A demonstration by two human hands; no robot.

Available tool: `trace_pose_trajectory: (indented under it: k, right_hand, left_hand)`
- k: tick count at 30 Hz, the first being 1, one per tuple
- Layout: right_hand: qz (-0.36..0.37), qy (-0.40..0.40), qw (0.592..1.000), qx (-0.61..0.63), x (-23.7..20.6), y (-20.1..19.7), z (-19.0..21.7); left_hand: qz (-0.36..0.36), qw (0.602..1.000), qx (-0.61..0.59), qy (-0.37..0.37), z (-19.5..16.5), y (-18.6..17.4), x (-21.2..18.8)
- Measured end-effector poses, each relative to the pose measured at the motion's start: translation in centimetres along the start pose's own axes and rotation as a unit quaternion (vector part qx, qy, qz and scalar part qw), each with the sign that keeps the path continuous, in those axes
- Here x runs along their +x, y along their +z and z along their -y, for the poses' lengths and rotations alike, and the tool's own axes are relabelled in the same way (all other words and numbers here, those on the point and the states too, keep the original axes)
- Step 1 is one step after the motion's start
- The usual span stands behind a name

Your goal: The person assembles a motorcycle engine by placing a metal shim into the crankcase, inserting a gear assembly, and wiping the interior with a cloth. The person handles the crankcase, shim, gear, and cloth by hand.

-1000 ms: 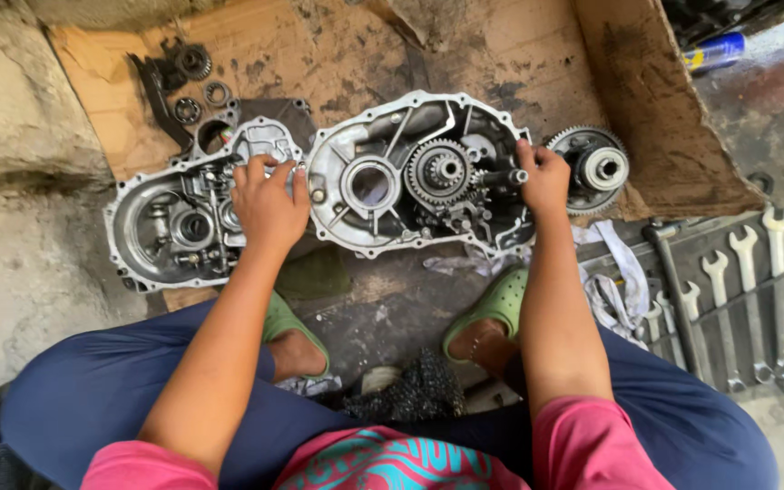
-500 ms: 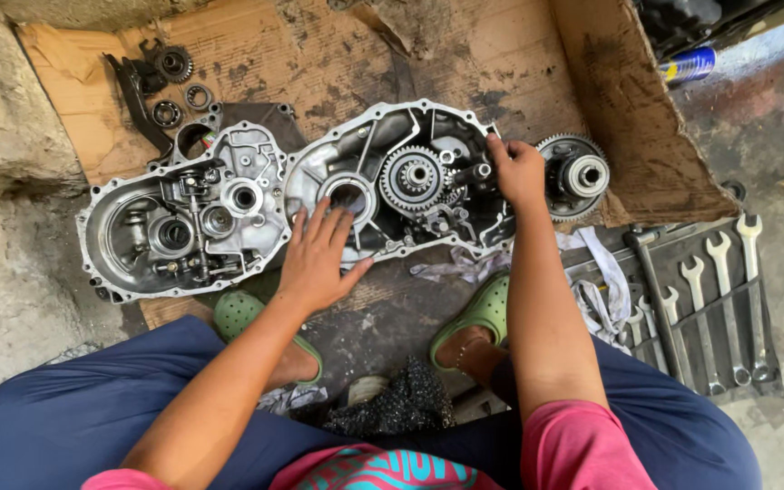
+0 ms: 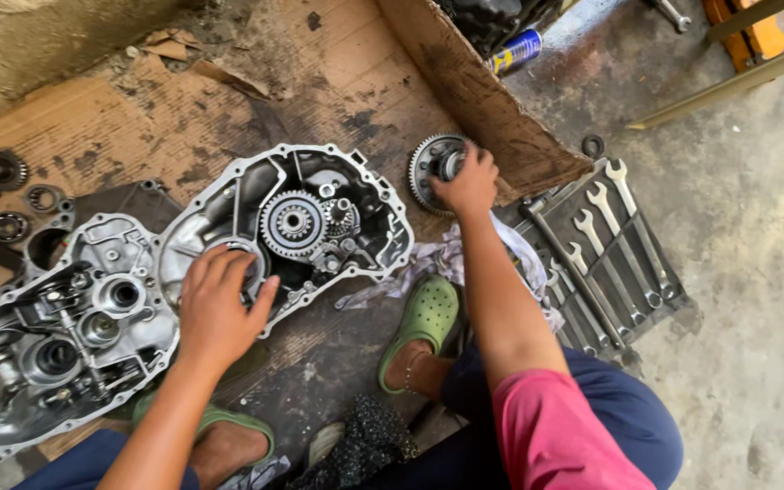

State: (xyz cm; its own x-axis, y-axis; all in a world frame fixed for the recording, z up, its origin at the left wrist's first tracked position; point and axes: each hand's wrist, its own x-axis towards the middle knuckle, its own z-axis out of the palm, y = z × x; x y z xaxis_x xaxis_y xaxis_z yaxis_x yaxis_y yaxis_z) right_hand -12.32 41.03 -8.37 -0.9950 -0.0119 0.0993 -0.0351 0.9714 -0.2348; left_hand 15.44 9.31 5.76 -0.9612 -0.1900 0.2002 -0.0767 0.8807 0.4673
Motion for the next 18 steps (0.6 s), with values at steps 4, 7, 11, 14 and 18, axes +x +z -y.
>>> trace_pose_trajectory:
  k: [4, 7, 11, 14, 18]
  right_hand:
    - [0.227, -0.007, 0.969, -0.096, 3.3, 0.4, -0.7]
    - [0.235, -0.056, 0.961, -0.137, 4.3, 1.5, -0.3]
    - [0.23, -0.043, 0.968, -0.09, 3.8, 1.1, -0.5]
    - [0.221, -0.033, 0.974, -0.042, 3.1, -0.3, -1.8]
    - [0.231, -0.037, 0.972, 0.017, 1.0, -5.6, -3.2]
  left_hand:
    - [0.0, 1.0, -0.013, -0.021, -0.1, -0.5, 0.2]
    - [-0.008, 0.999, -0.018, -0.031, 0.1, -1.1, 0.4]
    - [-0.015, 0.997, -0.049, -0.057, 0.4, -2.1, 0.4]
    - [-0.053, 0.992, -0.085, -0.079, 0.7, -2.6, 0.9]
    - [-0.065, 0.982, -0.141, -0.106, 0.5, -3.7, 0.9]
